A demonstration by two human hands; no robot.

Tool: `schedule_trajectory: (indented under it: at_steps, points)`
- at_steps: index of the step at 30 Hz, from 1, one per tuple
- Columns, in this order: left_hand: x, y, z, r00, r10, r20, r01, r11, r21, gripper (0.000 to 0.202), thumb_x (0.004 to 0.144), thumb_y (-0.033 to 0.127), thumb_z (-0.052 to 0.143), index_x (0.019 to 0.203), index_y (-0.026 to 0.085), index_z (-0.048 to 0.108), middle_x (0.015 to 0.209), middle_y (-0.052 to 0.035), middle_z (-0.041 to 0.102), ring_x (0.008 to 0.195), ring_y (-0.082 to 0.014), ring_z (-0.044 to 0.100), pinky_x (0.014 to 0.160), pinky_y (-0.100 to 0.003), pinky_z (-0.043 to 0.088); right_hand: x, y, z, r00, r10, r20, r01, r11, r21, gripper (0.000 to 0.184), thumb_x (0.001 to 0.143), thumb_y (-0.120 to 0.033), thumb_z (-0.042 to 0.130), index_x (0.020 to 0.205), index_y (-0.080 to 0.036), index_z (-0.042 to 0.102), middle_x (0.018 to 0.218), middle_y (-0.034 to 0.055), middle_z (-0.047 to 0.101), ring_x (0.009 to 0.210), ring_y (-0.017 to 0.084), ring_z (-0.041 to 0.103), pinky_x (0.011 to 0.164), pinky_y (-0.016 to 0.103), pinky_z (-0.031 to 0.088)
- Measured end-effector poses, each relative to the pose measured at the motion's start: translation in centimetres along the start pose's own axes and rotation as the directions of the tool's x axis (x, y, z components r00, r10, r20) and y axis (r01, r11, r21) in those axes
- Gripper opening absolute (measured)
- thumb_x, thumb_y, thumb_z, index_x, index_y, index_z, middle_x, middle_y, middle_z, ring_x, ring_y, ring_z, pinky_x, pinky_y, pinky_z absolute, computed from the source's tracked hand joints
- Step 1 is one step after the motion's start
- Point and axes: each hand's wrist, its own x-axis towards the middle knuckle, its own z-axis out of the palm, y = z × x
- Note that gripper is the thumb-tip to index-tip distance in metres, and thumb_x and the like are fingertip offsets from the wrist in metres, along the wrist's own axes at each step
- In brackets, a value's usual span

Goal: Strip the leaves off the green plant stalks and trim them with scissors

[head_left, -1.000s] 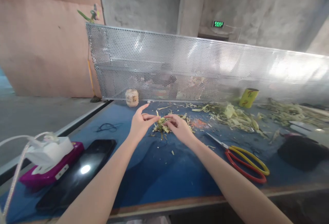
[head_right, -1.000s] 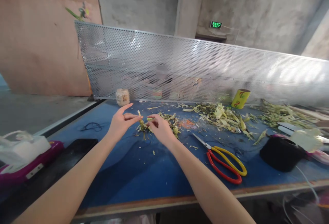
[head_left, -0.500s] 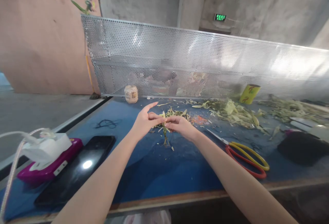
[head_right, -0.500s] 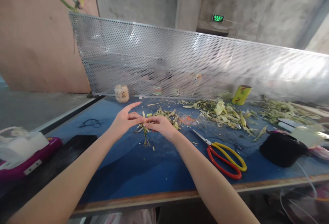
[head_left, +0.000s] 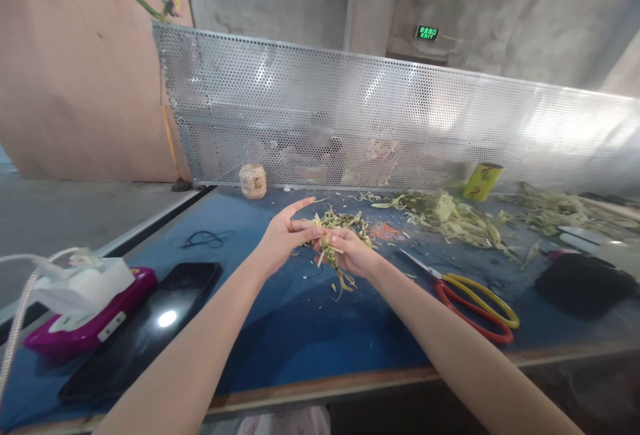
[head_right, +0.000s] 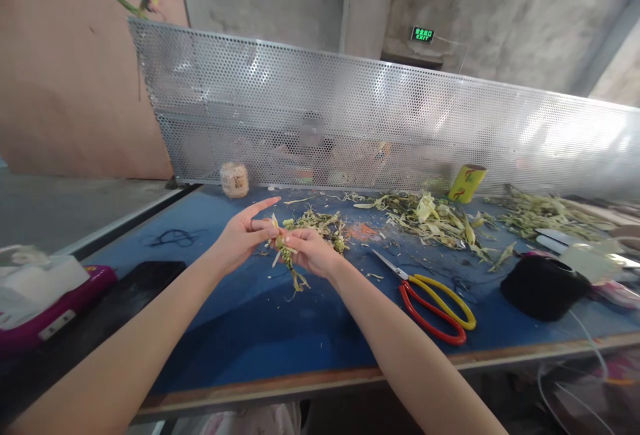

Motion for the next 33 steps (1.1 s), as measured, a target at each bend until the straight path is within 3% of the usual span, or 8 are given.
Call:
schedule_trajectory:
  at_steps: [5, 10, 14, 21, 28, 33]
  points:
    - [-0.1, 0.1, 0.3, 1.0, -0.002, 0.028, 0.002, 1.0, -0.025, 0.077, 0.061, 0.017, 0.068, 0.127, 0.01, 0.029, 0.053, 0.0042, 0.061, 0.05, -0.0093, 0.053, 0.056, -0.024, 0.043, -0.1, -0.1, 0.1, 0.998, -0.023, 0.067, 0.025, 0.999, -0.035, 0.037, 0.046, -0.049, 0.073, 0.058, -0.015, 0.064, 0.068, 0.0024, 0.058, 0.063, 0.01, 0.05, 0.056, 0.022, 0.043]
    - [-0.2, 0.1, 0.4, 1.0, -0.014, 0.026, 0.014, 1.0, 0.005, 0.077, 0.06, 0.016, 0.069, 0.126, 0.01, 0.03, 0.057, 0.0024, 0.063, 0.053, -0.0097, 0.054, 0.059, -0.025, 0.044, -0.3, -0.1, -0.6, 0.996, 0.051, 0.073, -0.049, 0.998, -0.034, 0.034, 0.046, -0.041, 0.076, 0.066, -0.015, 0.066, 0.067, 0.0011, 0.059, 0.063, 0.009, 0.052, 0.062, 0.023, 0.044]
    - [-0.2, 0.0, 0.2, 0.999, -0.015, 0.049, 0.014, 1.0, 0.024, 0.077, 0.06, 0.017, 0.07, 0.126, 0.011, 0.031, 0.058, 0.0021, 0.063, 0.053, -0.0096, 0.054, 0.06, -0.025, 0.044, -0.2, 0.2, -1.0, 0.994, 0.079, 0.072, -0.076, 0.996, -0.04, 0.036, 0.045, -0.038, 0.078, 0.069, -0.014, 0.066, 0.069, 0.001, 0.061, 0.054, 0.006, 0.049, 0.059, 0.022, 0.043]
    - [-0.1, -0.2, -0.1, 0.997, 0.01, 0.076, -0.013, 0.999, 0.049, 0.073, 0.062, 0.019, 0.069, 0.124, 0.014, 0.032, 0.058, 0.0018, 0.063, 0.047, -0.0097, 0.052, 0.052, -0.025, 0.043, 0.0, 0.3, -0.9, 0.992, 0.038, 0.12, -0.034, 0.999, -0.038, 0.039, 0.058, -0.05, 0.067, 0.07, -0.013, 0.065, 0.07, 0.0049, 0.062, 0.065, 0.011, 0.056, 0.06, 0.024, 0.045]
    - [0.2, -0.1, -0.3, 0.993, 0.021, -0.112, -0.007, 0.992, 0.126, 0.069, 0.059, 0.02, 0.071, 0.119, 0.011, 0.039, 0.061, -0.0009, 0.066, 0.055, -0.0114, 0.057, 0.06, -0.026, 0.046, 0.0, 0.0, -0.9, 0.997, 0.037, 0.067, -0.033, 0.997, -0.066, 0.029, 0.06, -0.037, 0.07, 0.079, -0.015, 0.064, 0.085, 0.005, 0.062, 0.07, 0.01, 0.055, 0.061, 0.022, 0.043]
    - [0.3, -0.1, -0.3, 0.99, 0.027, -0.138, -0.006, 0.989, 0.145, 0.066, 0.058, 0.02, 0.072, 0.116, 0.011, 0.042, 0.064, -0.0029, 0.067, 0.057, -0.0126, 0.059, 0.062, -0.026, 0.047, -0.2, -0.1, -0.5, 0.999, 0.03, 0.037, -0.027, 0.997, -0.067, 0.028, 0.063, -0.04, 0.067, 0.077, -0.016, 0.065, 0.084, 0.0047, 0.062, 0.069, 0.009, 0.054, 0.059, 0.021, 0.043]
